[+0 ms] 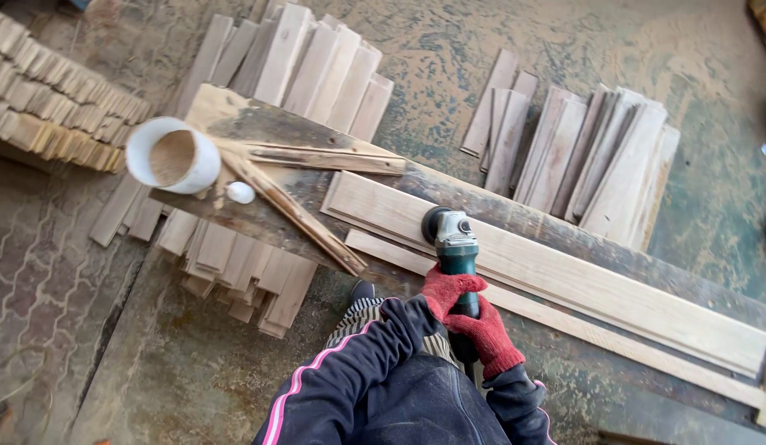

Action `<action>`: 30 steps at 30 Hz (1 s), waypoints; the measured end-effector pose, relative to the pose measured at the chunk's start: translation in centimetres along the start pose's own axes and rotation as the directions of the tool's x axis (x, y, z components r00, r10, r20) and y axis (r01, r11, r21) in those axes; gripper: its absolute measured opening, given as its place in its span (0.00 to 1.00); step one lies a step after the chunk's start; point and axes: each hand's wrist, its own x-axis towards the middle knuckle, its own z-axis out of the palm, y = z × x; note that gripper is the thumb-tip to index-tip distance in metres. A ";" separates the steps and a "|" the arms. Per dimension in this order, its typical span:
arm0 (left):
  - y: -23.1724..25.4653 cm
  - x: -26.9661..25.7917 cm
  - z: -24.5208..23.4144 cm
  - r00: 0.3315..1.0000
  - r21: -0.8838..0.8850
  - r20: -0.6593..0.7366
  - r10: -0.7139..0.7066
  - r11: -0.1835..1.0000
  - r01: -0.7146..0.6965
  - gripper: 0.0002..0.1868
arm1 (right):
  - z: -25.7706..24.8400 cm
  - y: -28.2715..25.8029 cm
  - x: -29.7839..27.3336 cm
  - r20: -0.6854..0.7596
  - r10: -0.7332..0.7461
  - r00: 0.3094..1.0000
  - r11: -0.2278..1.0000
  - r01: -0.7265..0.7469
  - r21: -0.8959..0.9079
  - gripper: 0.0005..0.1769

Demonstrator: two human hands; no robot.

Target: Sanding and grinding wooden planks at a workbench.

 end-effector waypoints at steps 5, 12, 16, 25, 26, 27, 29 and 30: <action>-0.4 4.8 -8.3 0.961 -0.463 -0.115 -0.250 0.870 0.171 0.33 | 8.0 -4.4 1.5 0.060 -0.009 0.998 0.963 0.025 -0.269 0.34; 1.4 4.7 -15.2 0.942 -0.555 -0.185 -0.280 0.821 0.135 0.34 | 14.6 -10.0 0.7 0.191 0.024 0.981 0.903 0.061 -0.425 0.34; 1.7 4.9 -17.9 0.921 -0.579 -0.267 -0.284 0.811 0.082 0.36 | 16.5 -11.0 1.3 0.260 0.035 0.965 0.886 0.090 -0.454 0.35; 0.6 4.9 -15.5 0.909 -0.564 -0.287 -0.302 0.820 0.094 0.40 | 13.9 -9.9 0.9 0.253 0.065 0.965 0.872 0.068 -0.485 0.35; 0.2 5.2 -14.9 0.909 -0.559 -0.278 -0.311 0.822 0.110 0.40 | 13.3 -9.9 0.6 0.241 0.066 0.968 0.880 0.057 -0.472 0.36; -0.2 5.2 -14.0 0.910 -0.555 -0.277 -0.310 0.825 0.112 0.40 | 12.5 -9.6 0.6 0.238 0.064 0.969 0.882 0.056 -0.468 0.36; -1.0 5.4 -11.9 0.929 -0.555 -0.248 -0.275 0.826 0.096 0.37 | 10.6 -8.8 0.5 0.227 0.055 0.972 0.894 0.054 -0.445 0.38; -1.6 5.7 -10.9 0.930 -0.549 -0.244 -0.276 0.830 0.102 0.37 | 9.5 -8.1 0.6 0.222 0.054 0.974 0.897 0.050 -0.440 0.38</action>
